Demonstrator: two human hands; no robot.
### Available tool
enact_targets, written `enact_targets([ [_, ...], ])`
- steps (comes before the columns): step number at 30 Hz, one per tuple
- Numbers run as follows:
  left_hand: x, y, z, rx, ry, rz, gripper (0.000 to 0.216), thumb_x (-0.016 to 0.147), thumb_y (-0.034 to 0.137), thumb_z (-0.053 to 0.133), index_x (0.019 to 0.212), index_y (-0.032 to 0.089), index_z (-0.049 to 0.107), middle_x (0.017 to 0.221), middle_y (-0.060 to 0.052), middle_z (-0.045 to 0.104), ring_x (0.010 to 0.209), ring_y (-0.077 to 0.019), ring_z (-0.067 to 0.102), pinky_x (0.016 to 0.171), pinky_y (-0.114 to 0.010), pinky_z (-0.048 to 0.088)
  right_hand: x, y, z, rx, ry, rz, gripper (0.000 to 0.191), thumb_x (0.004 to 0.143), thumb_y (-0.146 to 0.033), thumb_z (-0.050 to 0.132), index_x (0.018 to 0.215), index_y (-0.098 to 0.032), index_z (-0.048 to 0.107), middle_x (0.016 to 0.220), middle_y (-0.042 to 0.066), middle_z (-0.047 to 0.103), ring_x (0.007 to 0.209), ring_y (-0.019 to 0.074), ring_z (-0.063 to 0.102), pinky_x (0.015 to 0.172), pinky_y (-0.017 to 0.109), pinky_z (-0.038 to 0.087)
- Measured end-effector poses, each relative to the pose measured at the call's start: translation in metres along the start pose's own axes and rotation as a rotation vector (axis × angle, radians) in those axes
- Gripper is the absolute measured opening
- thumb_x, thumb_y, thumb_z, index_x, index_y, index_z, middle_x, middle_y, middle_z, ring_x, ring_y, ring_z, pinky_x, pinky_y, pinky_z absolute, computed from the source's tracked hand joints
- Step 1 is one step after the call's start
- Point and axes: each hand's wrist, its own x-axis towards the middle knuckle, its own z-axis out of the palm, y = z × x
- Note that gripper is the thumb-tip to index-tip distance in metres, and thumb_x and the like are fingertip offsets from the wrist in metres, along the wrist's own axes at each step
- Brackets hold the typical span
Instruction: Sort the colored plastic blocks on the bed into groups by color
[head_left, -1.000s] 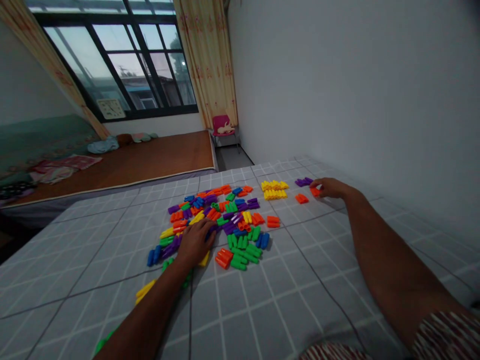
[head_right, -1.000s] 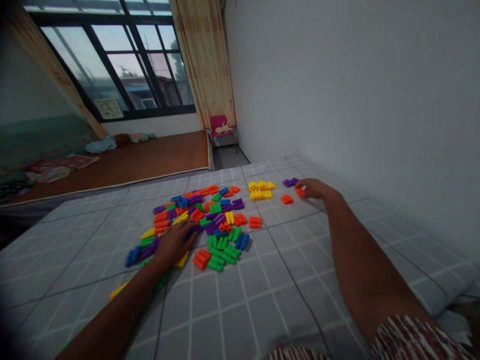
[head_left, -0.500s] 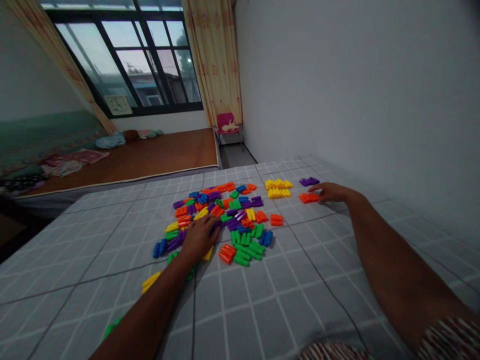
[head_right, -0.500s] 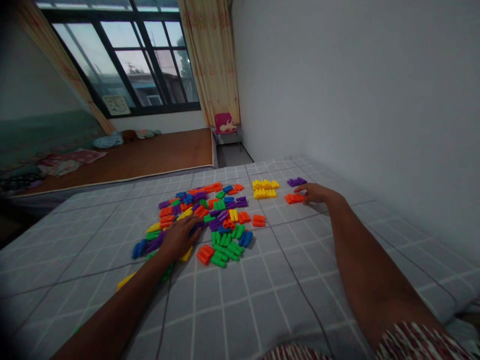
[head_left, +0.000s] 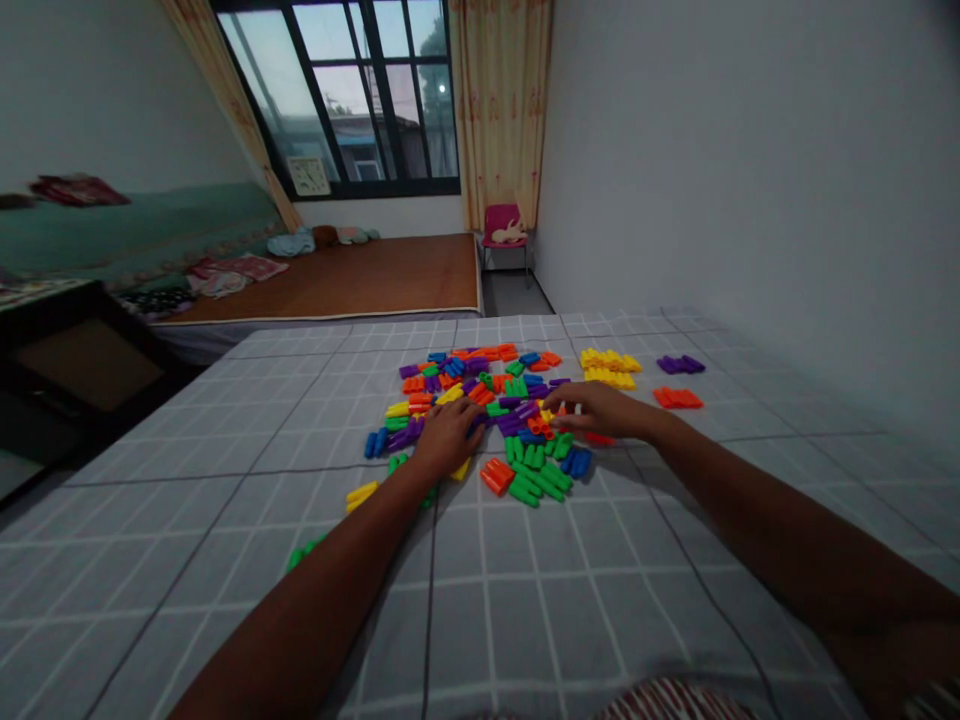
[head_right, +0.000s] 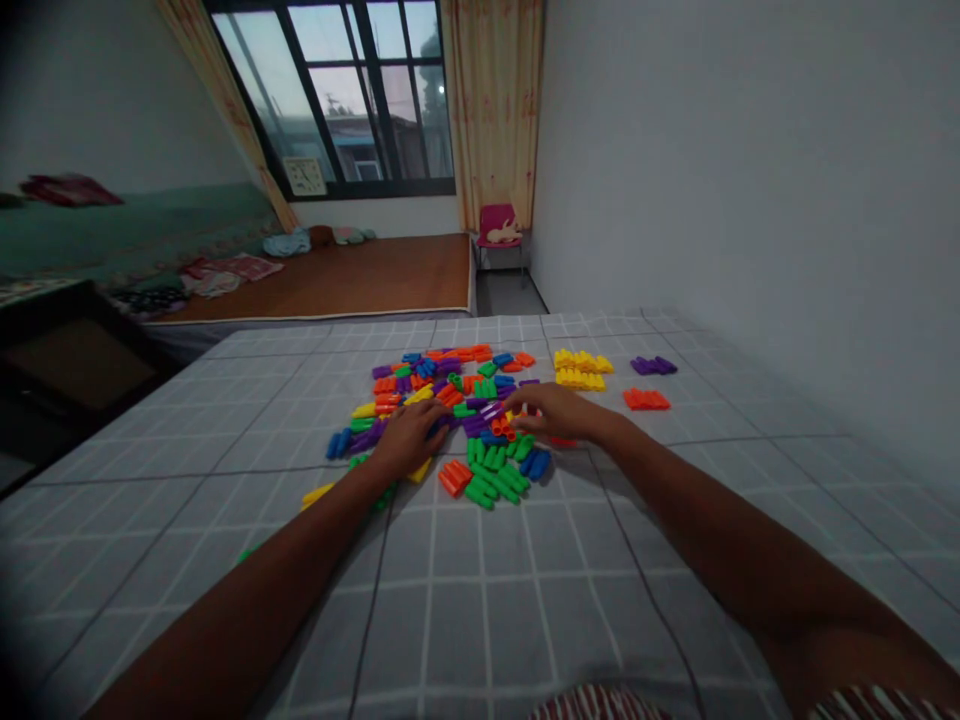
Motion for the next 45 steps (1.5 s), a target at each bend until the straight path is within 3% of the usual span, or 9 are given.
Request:
enact_targets([
  [5, 0.000, -0.001, 0.000, 0.019, -0.004, 0.002, 0.028, 0.091, 0.031, 0.050, 0.117, 0.026, 0.058, 0.123, -0.006, 0.060, 0.115, -0.0237, 0.054, 0.096, -0.042, 0.041, 0.020, -0.005, 0.024, -0.016, -0.003, -0.070, 0.030, 0.080, -0.036, 0.063, 0.106, -0.020, 0.066, 0.107, 0.010, 0.066, 0.095, 0.0244, 0.061, 0.081, 0.034, 0.046],
  [11, 0.001, -0.001, 0.000, 0.017, -0.009, 0.009, 0.026, 0.091, 0.032, 0.049, 0.115, 0.027, 0.060, 0.122, -0.005, 0.060, 0.113, -0.0229, 0.054, 0.095, -0.040, 0.041, 0.016, 0.026, 0.010, 0.108, 0.087, 0.099, 0.025, 0.081, -0.039, 0.060, 0.096, -0.019, 0.059, 0.078, 0.001, 0.060, 0.069, 0.0153, 0.055, 0.063, 0.027, 0.042],
  [15, 0.001, -0.003, 0.000, 0.028, -0.023, -0.008, 0.026, 0.091, 0.032, 0.050, 0.115, 0.027, 0.059, 0.124, -0.004, 0.059, 0.115, -0.0223, 0.054, 0.097, -0.039, 0.040, 0.006, 0.033, 0.005, 0.230, 0.163, 0.170, 0.026, 0.076, -0.040, 0.065, 0.084, -0.020, 0.050, 0.072, -0.003, 0.054, 0.063, 0.0121, 0.051, 0.056, 0.023, 0.040],
  [21, 0.010, -0.011, -0.001, 0.058, -0.026, -0.036, 0.030, 0.092, 0.032, 0.047, 0.120, 0.028, 0.058, 0.126, -0.005, 0.059, 0.116, -0.0220, 0.054, 0.099, -0.037, 0.040, -0.009, 0.050, -0.014, 0.502, 0.225, 0.408, 0.037, 0.073, -0.045, 0.069, 0.085, -0.021, 0.044, 0.066, -0.002, 0.059, 0.056, 0.0136, 0.057, 0.050, 0.024, 0.043],
  [28, 0.037, -0.022, -0.006, 0.102, -0.092, -0.068, 0.033, 0.092, 0.032, 0.046, 0.122, 0.028, 0.059, 0.127, -0.006, 0.060, 0.116, -0.0230, 0.055, 0.093, -0.036, 0.044, -0.044, 0.092, -0.060, 0.575, 0.434, 0.499, 0.042, 0.067, -0.038, 0.076, 0.097, -0.021, 0.052, 0.099, 0.006, 0.065, 0.078, 0.0173, 0.065, 0.070, 0.032, 0.055],
  [32, 0.043, -0.036, -0.003, 0.105, -0.080, -0.067, 0.034, 0.092, 0.036, 0.045, 0.121, 0.029, 0.060, 0.124, -0.006, 0.062, 0.114, -0.0239, 0.057, 0.093, -0.037, 0.044, -0.079, 0.122, -0.077, 0.386, 0.542, 0.529, 0.039, 0.070, -0.033, 0.071, 0.103, -0.021, 0.054, 0.113, 0.010, 0.063, 0.091, 0.0211, 0.065, 0.080, 0.038, 0.055],
  [34, 0.043, -0.042, 0.000, 0.120, -0.043, -0.084, 0.034, 0.092, 0.036, 0.044, 0.121, 0.029, 0.060, 0.124, -0.006, 0.062, 0.116, -0.0242, 0.056, 0.095, -0.038, 0.043, -0.095, 0.136, -0.080, 0.201, 0.513, 0.554, 0.039, 0.067, -0.029, 0.071, 0.102, -0.021, 0.057, 0.112, 0.009, 0.064, 0.095, 0.0230, 0.064, 0.083, 0.039, 0.053],
  [37, 0.042, -0.047, 0.004, 0.137, -0.017, -0.102, 0.035, 0.093, 0.036, 0.043, 0.121, 0.028, 0.061, 0.125, -0.006, 0.062, 0.117, -0.0246, 0.055, 0.096, -0.039, 0.043, -0.111, 0.151, -0.080, 0.028, 0.334, 0.559, 0.039, 0.065, -0.026, 0.071, 0.103, -0.021, 0.062, 0.107, 0.008, 0.068, 0.098, 0.0243, 0.063, 0.087, 0.038, 0.051],
  [45, 0.036, -0.043, 0.005, 0.148, -0.014, -0.109, 0.037, 0.094, 0.038, 0.039, 0.124, 0.028, 0.059, 0.128, -0.007, 0.061, 0.118, -0.0263, 0.055, 0.096, -0.043, 0.043, -0.115, 0.153, -0.075, -0.090, 0.106, 0.553, 0.046, 0.068, -0.030, 0.069, 0.114, -0.023, 0.065, 0.113, 0.008, 0.068, 0.105, 0.0251, 0.062, 0.091, 0.038, 0.048],
])
